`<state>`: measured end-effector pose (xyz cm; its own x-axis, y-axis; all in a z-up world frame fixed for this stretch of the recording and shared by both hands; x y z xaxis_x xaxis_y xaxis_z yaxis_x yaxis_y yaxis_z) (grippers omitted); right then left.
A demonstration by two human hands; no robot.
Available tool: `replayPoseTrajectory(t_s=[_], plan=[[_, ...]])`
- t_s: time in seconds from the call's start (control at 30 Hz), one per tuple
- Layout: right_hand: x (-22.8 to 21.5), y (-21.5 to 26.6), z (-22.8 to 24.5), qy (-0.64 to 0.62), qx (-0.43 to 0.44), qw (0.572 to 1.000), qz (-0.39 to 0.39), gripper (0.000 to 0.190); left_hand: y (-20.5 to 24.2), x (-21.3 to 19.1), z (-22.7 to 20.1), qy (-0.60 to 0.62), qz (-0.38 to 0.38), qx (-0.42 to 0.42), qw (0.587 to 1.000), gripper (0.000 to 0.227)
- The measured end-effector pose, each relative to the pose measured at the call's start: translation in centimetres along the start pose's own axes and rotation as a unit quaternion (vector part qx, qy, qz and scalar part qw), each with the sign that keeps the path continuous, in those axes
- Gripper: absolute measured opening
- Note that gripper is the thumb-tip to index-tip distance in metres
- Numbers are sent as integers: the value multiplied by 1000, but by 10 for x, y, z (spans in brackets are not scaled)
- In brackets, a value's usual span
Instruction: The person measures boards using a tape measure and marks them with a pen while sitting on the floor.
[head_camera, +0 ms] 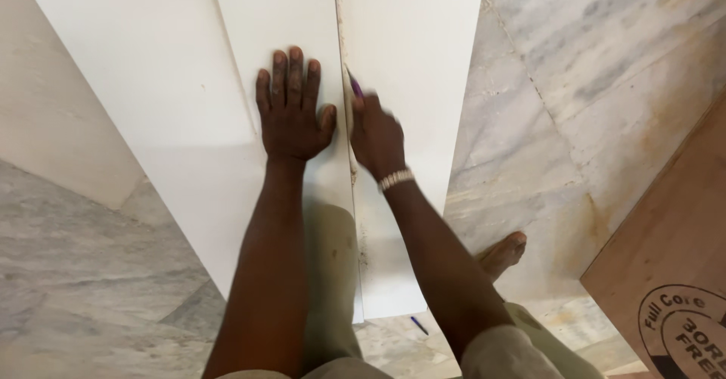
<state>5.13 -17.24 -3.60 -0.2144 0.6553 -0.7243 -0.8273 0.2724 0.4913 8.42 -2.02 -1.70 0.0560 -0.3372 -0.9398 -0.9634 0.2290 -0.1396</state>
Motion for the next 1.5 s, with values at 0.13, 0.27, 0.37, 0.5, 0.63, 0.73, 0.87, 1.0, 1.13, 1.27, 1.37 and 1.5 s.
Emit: replayPoseTrajectory(t_s=[0.13,0.27,0.37,0.5,0.63,0.73,0.87,1.0,1.13,1.27,1.37,1.5], plan=[[2,-42,20,56,-38,998,0,31,5,-1,0,4,-36,19,999,64],[16,2,6,88,-8,996,20,28,14,0,2,5,-25,27,999,65],[19,47,-16,97,20,995,22,27,6,1,-1,9,-48,41,998,64],[35,110,-49,108,61,989,79,25,12,-3,-3,-8,-38,43,998,65],[40,148,-68,112,62,989,75,25,12,-1,-3,-23,0,36,999,65],[37,156,-78,115,70,986,96,28,20,-3,-11,-22,-6,32,999,65],[32,129,-70,85,45,992,81,30,75,-14,-39,-67,-26,-19,997,61],[28,62,-43,49,0,999,-11,30,83,-8,-39,-75,17,-52,996,63],[45,91,-57,78,15,997,12,25,86,-1,-38,-69,8,-50,996,62],[54,180,-96,107,34,993,33,25,88,-13,-44,-49,-85,-13,995,60],[60,245,-122,99,63,992,51,23,86,-15,-44,-55,-85,-17,995,61],[70,284,-145,115,132,977,118,29,85,-17,-45,-75,-56,-18,995,62]])
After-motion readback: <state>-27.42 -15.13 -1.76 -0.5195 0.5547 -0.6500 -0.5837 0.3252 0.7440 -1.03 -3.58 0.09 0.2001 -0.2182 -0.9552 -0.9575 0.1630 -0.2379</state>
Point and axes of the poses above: each hand's wrist, its own y-axis away from the middle knuckle, its own x-axis out of the palm, z = x × y, the point moved 8 cm from there along -y, towards the middle knuckle, and after that the axes turned 14 degrees about -z, right-handed, at the moved point
